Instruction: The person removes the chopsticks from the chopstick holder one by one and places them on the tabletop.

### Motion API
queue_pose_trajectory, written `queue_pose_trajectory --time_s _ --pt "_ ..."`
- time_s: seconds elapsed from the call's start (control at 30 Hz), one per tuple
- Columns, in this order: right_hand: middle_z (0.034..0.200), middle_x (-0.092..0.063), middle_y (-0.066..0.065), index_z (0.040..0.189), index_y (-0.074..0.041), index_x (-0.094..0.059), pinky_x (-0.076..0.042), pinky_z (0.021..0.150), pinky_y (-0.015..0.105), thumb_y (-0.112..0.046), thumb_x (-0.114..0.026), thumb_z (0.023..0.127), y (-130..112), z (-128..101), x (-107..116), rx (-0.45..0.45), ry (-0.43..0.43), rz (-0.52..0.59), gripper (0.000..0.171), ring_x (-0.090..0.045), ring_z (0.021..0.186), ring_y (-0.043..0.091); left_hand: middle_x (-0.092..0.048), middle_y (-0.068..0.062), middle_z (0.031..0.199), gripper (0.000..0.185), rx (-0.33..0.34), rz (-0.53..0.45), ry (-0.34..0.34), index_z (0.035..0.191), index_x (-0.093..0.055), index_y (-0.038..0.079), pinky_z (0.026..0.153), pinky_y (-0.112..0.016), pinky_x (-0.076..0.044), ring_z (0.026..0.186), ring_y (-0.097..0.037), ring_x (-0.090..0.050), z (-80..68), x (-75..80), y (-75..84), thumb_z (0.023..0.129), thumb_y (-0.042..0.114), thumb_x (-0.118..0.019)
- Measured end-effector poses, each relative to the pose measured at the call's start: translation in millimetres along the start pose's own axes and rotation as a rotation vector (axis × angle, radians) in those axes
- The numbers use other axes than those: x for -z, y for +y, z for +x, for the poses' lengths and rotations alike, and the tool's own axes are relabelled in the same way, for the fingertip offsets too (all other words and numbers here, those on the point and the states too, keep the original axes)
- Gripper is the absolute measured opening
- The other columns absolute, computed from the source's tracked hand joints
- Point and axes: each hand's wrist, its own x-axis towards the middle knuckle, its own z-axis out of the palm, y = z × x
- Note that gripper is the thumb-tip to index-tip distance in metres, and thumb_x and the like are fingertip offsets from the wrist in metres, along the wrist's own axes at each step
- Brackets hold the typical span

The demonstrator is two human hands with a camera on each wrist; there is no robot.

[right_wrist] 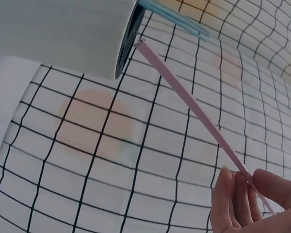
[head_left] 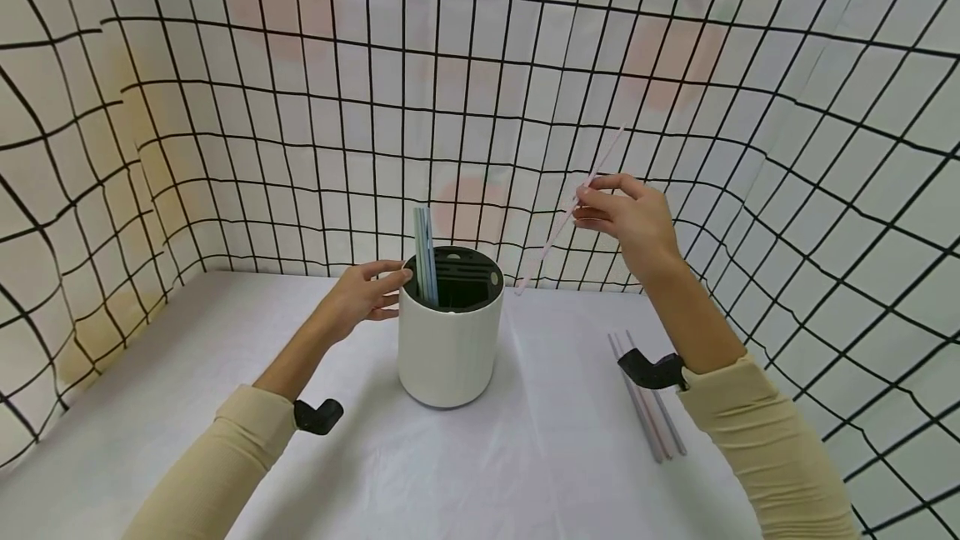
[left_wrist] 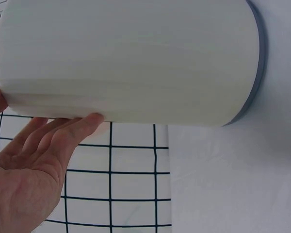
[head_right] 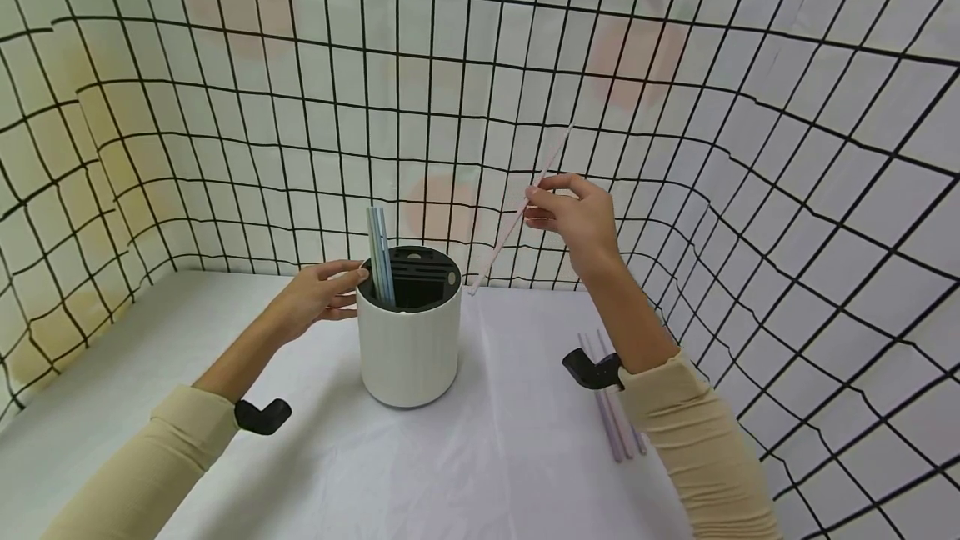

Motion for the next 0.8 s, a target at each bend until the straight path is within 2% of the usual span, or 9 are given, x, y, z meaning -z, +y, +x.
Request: queue_pose_trajectory --time_s 0.4,0.63,0.8 --pt "0.098 -0.071 -0.003 0.126 0.000 -0.058 -0.063 0.085 0.028 -0.024 -0.072 0.096 26.8 2.6 42.7 -0.116 0.005 -0.053 0.040 -0.074 0.089 0.013 -0.053 -0.016 0.150 0.067 0.005 0.003 0.002 0.153 -0.043 0.008 0.099 -0.043 -0.057 0.133 -0.037 -0.057 0.7 -0.1 0.4 0.098 0.036 -0.069" --pt "0.099 -0.070 0.000 0.130 0.004 -0.056 -0.064 0.082 0.029 -0.020 -0.074 0.095 52.4 4.2 66.3 -0.205 -0.009 0.010 0.046 -0.073 0.086 0.013 -0.053 -0.016 0.150 0.066 0.005 0.004 0.001 0.152 -0.044 0.008 0.096 -0.040 -0.059 0.132 -0.037 -0.057 2.0 -0.1 -0.6 0.098 0.035 -0.069" --pt "0.098 -0.069 -0.005 0.135 0.004 -0.054 -0.063 0.083 0.026 -0.025 -0.069 0.099 77.3 5.0 82.5 -0.243 -0.020 -0.133 0.049 -0.073 0.085 0.010 -0.051 -0.018 0.152 0.067 0.008 0.006 -0.002 0.154 -0.041 0.007 0.098 -0.040 -0.058 0.134 -0.038 -0.055 2.1 0.4 -1.7 0.099 0.035 -0.067"
